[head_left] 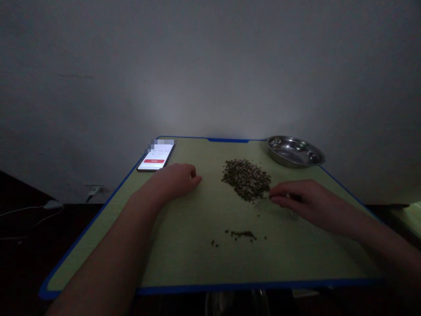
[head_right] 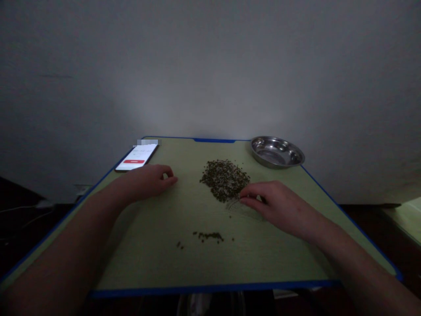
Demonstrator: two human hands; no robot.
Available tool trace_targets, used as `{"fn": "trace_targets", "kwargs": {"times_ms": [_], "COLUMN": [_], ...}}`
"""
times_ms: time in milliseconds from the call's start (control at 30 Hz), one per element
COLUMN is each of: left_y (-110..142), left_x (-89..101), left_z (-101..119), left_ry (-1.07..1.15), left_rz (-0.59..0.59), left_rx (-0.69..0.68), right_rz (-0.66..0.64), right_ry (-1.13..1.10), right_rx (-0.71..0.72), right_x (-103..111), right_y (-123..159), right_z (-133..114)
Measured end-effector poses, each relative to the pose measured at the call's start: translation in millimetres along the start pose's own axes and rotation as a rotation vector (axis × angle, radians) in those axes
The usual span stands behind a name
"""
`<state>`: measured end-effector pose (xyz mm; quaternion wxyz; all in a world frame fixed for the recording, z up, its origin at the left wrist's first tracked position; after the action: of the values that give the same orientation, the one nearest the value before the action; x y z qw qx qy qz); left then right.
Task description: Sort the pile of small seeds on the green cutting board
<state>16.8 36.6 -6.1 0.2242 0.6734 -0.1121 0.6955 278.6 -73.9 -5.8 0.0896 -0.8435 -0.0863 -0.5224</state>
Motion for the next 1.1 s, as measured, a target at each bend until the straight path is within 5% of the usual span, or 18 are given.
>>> {"fn": "trace_targets", "kwargs": {"times_ms": [533, 1100], "left_y": [1, 0], "left_x": [-1.1, -2.0], "left_z": [-1, -1], "left_ry": [-0.002, 0.011], "left_rz": [0.009, 0.002], "left_rx": [-0.008, -0.005], "right_rz": [0.032, 0.06], "right_ry": [0.23, 0.294], "right_rx": [0.01, 0.058], "right_x": [-16, -32], "right_y": [-15, -53], "right_z": [-9, -51]}}
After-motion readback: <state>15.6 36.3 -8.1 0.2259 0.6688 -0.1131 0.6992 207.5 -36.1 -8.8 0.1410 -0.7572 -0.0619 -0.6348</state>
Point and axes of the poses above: each hand's wrist, its own y-axis away from the middle knuckle, its own x-axis out of the back of the hand, z = x × y, the point moved 4 cm from there along -y, towards the middle knuckle, and after that the axes turned 6 degrees about -x, right-handed, at the moved point
